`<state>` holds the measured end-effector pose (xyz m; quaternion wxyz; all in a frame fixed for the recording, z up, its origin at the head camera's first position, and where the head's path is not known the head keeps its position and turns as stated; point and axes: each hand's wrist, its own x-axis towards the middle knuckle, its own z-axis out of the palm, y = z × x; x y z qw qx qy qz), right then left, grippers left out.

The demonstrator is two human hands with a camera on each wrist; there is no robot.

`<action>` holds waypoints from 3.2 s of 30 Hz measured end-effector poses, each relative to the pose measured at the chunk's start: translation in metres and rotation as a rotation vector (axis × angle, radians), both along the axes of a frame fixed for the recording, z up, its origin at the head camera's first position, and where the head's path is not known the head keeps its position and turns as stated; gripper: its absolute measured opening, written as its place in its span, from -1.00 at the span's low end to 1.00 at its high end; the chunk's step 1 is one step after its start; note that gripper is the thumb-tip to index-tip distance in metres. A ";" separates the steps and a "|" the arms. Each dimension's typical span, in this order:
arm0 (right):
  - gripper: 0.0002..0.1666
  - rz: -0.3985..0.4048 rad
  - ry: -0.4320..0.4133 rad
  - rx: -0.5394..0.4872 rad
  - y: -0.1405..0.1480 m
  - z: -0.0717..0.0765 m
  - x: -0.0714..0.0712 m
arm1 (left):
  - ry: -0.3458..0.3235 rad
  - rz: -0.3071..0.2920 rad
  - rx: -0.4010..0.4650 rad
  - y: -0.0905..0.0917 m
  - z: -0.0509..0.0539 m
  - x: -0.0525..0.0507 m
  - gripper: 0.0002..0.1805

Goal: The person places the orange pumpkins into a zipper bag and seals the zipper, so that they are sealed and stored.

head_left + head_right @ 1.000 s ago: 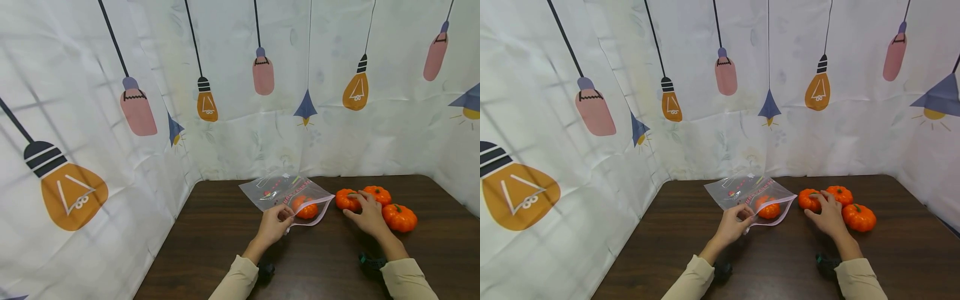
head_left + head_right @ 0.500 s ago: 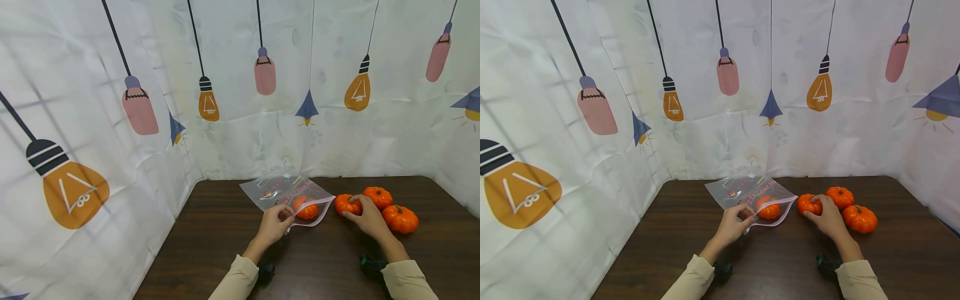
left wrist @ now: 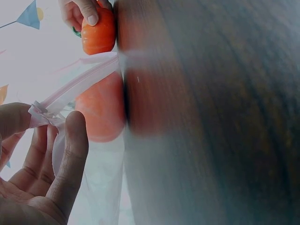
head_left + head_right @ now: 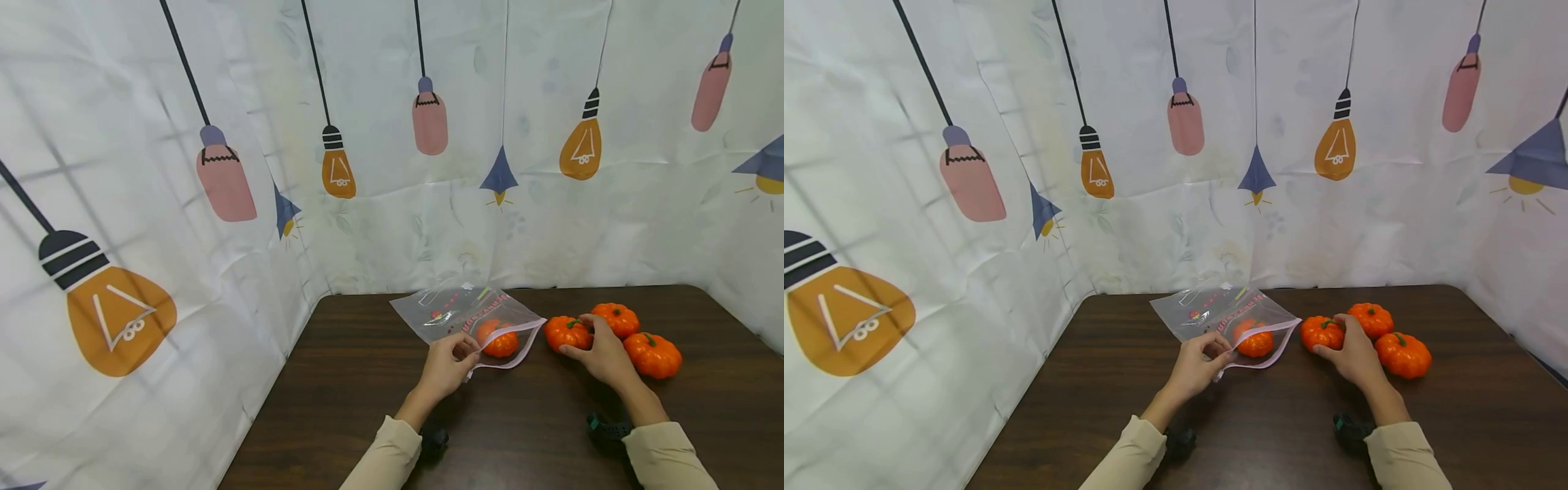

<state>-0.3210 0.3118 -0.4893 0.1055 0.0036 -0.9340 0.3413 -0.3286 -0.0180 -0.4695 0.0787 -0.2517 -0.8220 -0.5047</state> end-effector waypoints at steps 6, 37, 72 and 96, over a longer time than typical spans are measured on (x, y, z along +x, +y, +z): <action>0.07 0.059 -0.012 0.021 0.004 0.000 -0.001 | 0.016 0.006 -0.004 0.000 -0.001 -0.001 -0.90; 0.10 0.080 -0.035 -0.085 0.007 0.017 0.006 | 0.012 0.000 -0.003 -0.002 -0.001 0.000 -0.94; -0.13 0.271 0.054 -0.140 -0.027 0.035 0.044 | -0.067 -0.009 -0.092 -0.002 -0.001 0.000 -0.95; -0.13 0.395 -0.089 -0.286 -0.064 0.017 0.034 | -0.072 -0.014 -0.087 -0.004 0.000 0.001 -0.94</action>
